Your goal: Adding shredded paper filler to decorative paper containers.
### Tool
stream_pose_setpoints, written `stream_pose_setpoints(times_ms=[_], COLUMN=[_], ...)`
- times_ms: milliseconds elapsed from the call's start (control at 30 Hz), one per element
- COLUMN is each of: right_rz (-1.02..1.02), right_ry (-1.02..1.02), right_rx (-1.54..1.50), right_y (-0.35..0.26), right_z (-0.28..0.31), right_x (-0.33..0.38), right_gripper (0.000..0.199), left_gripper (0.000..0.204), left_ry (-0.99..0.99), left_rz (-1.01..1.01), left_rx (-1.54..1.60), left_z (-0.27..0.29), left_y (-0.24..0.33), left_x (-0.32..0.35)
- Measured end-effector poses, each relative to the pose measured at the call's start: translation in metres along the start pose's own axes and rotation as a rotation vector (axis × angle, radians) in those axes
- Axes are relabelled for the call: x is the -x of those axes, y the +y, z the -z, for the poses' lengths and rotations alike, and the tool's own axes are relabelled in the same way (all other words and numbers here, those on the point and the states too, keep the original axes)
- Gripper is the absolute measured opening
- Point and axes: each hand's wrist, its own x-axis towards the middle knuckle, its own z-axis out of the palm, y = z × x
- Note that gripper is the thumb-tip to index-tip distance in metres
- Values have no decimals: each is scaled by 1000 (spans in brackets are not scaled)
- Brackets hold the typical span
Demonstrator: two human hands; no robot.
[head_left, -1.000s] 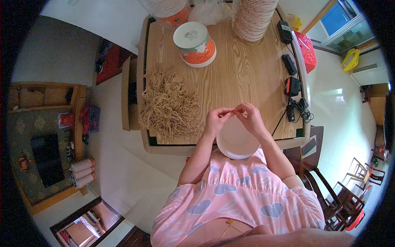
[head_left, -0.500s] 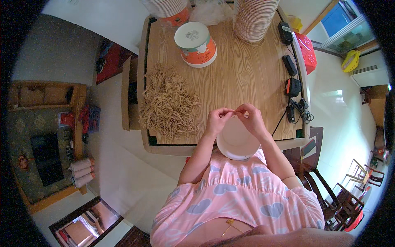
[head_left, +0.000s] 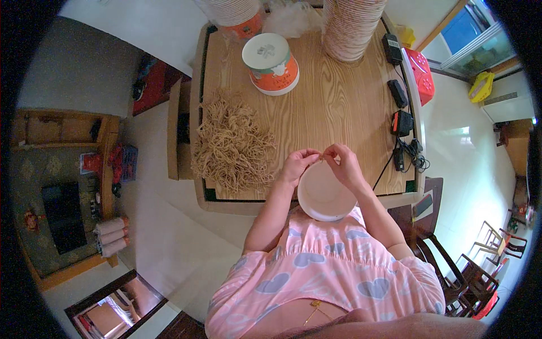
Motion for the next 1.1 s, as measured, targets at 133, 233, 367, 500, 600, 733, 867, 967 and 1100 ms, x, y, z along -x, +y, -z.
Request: stream_pose_setpoints(times_ms=[133, 233, 367, 500, 600, 733, 867, 967, 1100], right_rz=[4, 3, 24, 8, 15, 10, -41, -54, -58], right_ry=[14, 31, 25, 18, 24, 16, 15, -1, -8], right_rx=[5, 1, 45, 39, 38, 39, -17, -29, -47], right_y=[-2, 4, 7, 9, 10, 9, 5, 4, 6], right_z=[0, -3, -2, -3, -3, -3, -2, -1, -1], right_x=[0, 1, 2, 2, 2, 2, 2, 1, 0], right_gripper=[7, 7, 7, 7, 7, 7, 5, 4, 4], left_gripper=[20, 26, 26, 30, 32, 34, 34, 31, 23], left_ry=[25, 42, 60, 53, 39, -4, -44, -65, -31], left_rz=[-208, -267, -289, -261, -294, -298, -301, -274, -257], left_rx=[-20, -66, -117, -112, -65, -59, -47, -114, -191], left_z=[2, -1, -8, -9, -7, -5, -7, 0, 0], left_y=[-9, -8, -4, -3, -5, -5, -2, 0, -1], left_x=[-4, -3, 0, 2, 1, 1, 1, 0, -2])
